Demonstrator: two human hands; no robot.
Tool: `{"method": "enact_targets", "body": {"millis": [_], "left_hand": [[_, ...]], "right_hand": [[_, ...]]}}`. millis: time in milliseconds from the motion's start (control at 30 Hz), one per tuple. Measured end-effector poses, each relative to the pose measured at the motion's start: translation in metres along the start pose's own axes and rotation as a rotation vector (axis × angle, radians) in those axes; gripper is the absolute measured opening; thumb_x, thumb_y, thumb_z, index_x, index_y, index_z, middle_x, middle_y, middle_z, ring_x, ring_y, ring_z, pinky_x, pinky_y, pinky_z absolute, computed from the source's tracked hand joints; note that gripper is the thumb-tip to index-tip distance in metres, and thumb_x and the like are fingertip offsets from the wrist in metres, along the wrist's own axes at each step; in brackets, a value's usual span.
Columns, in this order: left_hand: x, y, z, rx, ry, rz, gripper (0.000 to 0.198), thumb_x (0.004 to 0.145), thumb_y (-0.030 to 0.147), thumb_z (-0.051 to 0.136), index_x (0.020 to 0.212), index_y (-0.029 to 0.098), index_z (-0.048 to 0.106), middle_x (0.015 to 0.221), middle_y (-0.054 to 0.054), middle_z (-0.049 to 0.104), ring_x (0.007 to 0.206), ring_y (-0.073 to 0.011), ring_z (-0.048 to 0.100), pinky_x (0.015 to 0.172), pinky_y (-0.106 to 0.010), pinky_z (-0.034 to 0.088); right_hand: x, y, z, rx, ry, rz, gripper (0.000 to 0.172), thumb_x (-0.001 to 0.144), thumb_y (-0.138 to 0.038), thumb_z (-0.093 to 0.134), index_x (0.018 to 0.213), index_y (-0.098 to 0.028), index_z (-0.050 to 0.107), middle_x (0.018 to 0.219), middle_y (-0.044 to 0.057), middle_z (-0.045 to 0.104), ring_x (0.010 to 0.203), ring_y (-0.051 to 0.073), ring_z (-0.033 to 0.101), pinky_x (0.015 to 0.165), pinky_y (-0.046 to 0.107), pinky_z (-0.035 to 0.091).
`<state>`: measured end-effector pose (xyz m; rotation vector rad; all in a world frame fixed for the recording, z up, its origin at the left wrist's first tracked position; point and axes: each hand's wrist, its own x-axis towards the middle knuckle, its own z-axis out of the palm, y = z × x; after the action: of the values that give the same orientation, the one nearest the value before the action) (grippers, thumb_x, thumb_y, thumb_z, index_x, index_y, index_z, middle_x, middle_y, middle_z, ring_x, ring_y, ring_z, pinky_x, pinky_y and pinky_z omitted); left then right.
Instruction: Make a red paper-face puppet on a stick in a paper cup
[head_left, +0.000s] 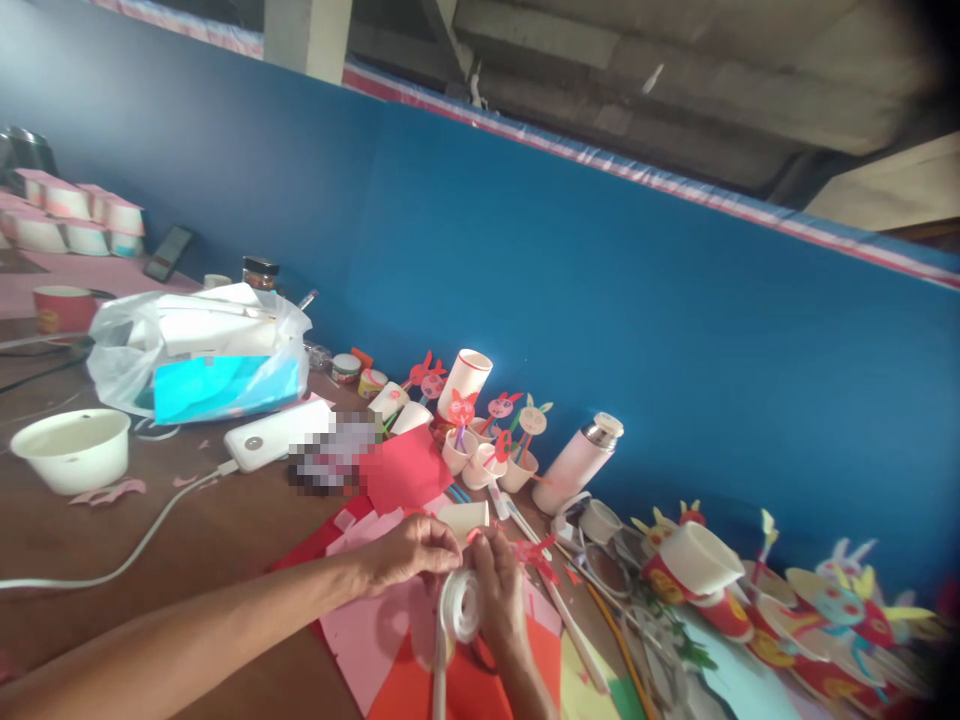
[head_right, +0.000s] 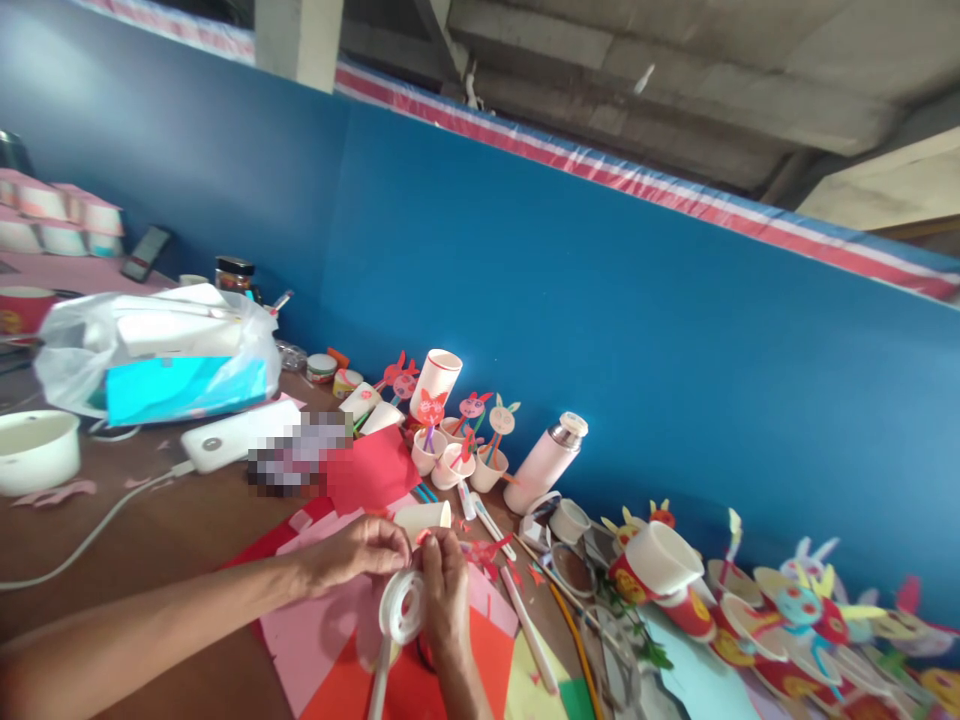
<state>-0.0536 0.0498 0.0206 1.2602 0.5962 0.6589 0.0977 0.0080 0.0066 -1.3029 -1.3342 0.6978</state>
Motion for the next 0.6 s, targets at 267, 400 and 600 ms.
{"method": "enact_targets", "body": {"millis": [267, 400, 600], "left_hand": [[-0.006, 0.007, -0.001, -0.018, -0.070, -0.020, 0.010, 0.061, 0.017, 0.063, 0.070, 0.013, 0.065, 0.056, 0.002, 0.057, 0.053, -0.0113, 0.052, 0.054, -0.022, 0.041], [-0.002, 0.001, 0.000, -0.022, -0.026, -0.006, 0.009, 0.061, 0.019, 0.065, 0.068, 0.013, 0.063, 0.056, 0.002, 0.058, 0.052, -0.0106, 0.051, 0.053, -0.022, 0.040], [0.005, -0.009, -0.003, -0.060, 0.016, 0.013, 0.020, 0.064, 0.028, 0.067, 0.072, 0.012, 0.057, 0.060, 0.000, 0.061, 0.053, -0.0125, 0.055, 0.057, -0.026, 0.043]], "right_hand": [[0.003, 0.004, -0.013, -0.110, -0.126, -0.055, 0.019, 0.086, -0.034, 0.046, 0.079, -0.020, 0.057, 0.059, -0.004, 0.054, 0.054, 0.012, 0.049, 0.054, 0.022, 0.038], [0.000, 0.005, -0.013, -0.147, -0.155, -0.058, 0.020, 0.088, -0.034, 0.042, 0.083, -0.020, 0.056, 0.057, -0.004, 0.054, 0.052, 0.012, 0.050, 0.051, 0.021, 0.038], [-0.002, 0.007, -0.007, -0.215, -0.185, -0.068, 0.025, 0.092, -0.035, 0.033, 0.082, -0.021, 0.051, 0.052, -0.005, 0.051, 0.045, 0.012, 0.049, 0.045, 0.021, 0.038]]}}
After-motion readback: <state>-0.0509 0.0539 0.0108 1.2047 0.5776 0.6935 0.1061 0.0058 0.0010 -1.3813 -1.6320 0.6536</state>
